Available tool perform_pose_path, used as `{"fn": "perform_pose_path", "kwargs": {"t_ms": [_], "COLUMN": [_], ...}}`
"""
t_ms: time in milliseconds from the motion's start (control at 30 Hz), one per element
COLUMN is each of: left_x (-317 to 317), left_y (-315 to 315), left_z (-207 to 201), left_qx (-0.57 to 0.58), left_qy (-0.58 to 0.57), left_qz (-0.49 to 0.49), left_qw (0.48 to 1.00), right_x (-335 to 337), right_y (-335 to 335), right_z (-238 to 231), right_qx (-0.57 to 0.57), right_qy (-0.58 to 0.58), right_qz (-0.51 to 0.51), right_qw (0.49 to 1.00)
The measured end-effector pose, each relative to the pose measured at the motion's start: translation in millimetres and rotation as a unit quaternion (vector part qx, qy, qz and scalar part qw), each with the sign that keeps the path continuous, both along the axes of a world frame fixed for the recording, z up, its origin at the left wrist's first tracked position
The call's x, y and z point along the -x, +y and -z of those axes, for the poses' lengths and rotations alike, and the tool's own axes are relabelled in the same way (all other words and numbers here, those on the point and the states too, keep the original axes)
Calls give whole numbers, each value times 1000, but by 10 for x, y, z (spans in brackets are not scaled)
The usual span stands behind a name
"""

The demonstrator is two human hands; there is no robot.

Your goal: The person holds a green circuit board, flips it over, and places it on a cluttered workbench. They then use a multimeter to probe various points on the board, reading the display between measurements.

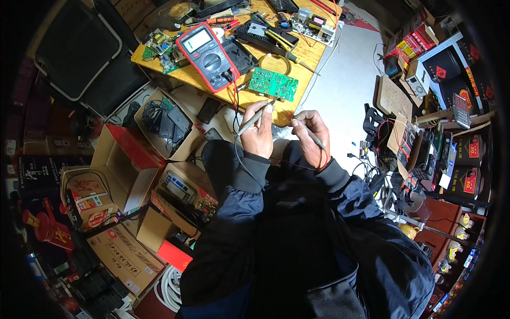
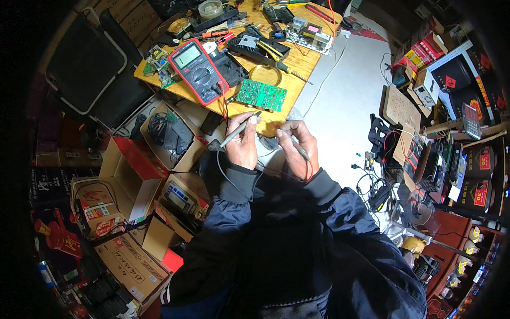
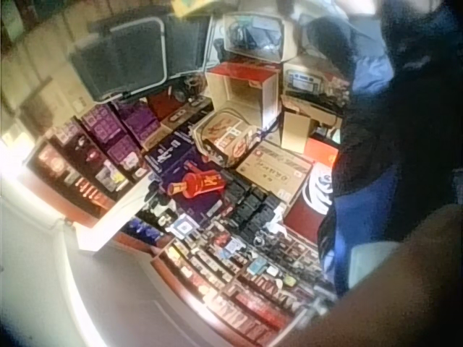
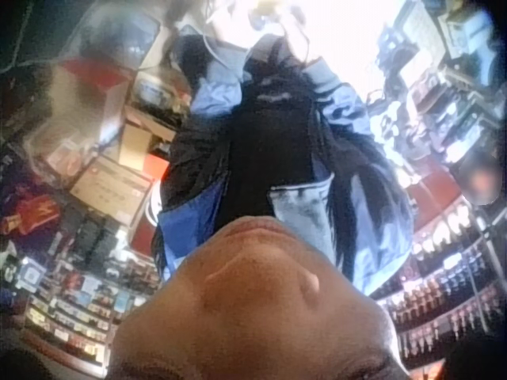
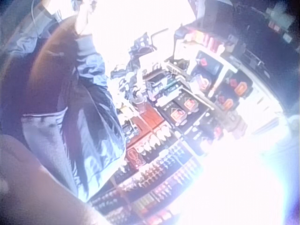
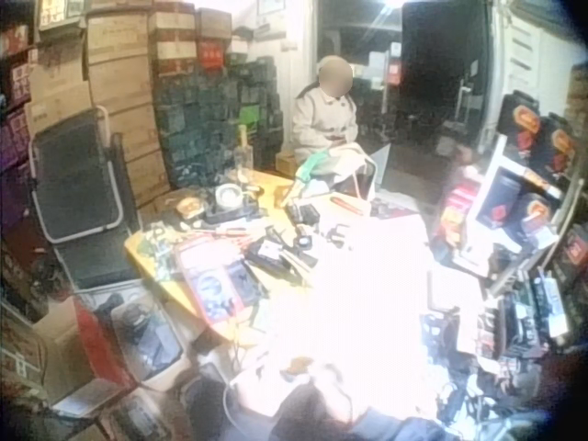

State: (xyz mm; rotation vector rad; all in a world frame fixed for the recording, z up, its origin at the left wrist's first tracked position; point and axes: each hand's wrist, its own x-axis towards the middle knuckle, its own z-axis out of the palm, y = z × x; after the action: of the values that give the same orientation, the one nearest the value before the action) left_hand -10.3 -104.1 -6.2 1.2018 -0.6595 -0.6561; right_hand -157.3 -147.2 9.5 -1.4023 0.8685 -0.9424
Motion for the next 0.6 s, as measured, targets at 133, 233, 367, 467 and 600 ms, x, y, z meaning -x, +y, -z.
{"fn": "perform_pose_path", "kwargs": {"t_ms": [133, 233, 367, 467, 600], "left_x": [-10, -11, -15, -8, -15], "left_y": [7, 5, 15, 12, 6], "left_z": [-27, -41, -44, -35, -26], "left_qx": [-1, -5, -16, -6, -9], "left_qy": [-4, 5, 0, 12, 14], "left_qz": [6, 13, 20, 21, 22], "left_qw": [1000, 1000, 1000, 1000, 1000], "right_x": [88, 108, 117, 106, 73], "right_y": [-77, -134, -199, -203, -178], "right_z": [-76, -109, -110, -90, -77], "right_qx": [16, 20, 20, 6, 7], "right_qy": [-36, -57, -66, -66, -65], "right_qz": [10, 33, 55, 54, 50], "right_qw": [999, 998, 996, 996, 997]}}
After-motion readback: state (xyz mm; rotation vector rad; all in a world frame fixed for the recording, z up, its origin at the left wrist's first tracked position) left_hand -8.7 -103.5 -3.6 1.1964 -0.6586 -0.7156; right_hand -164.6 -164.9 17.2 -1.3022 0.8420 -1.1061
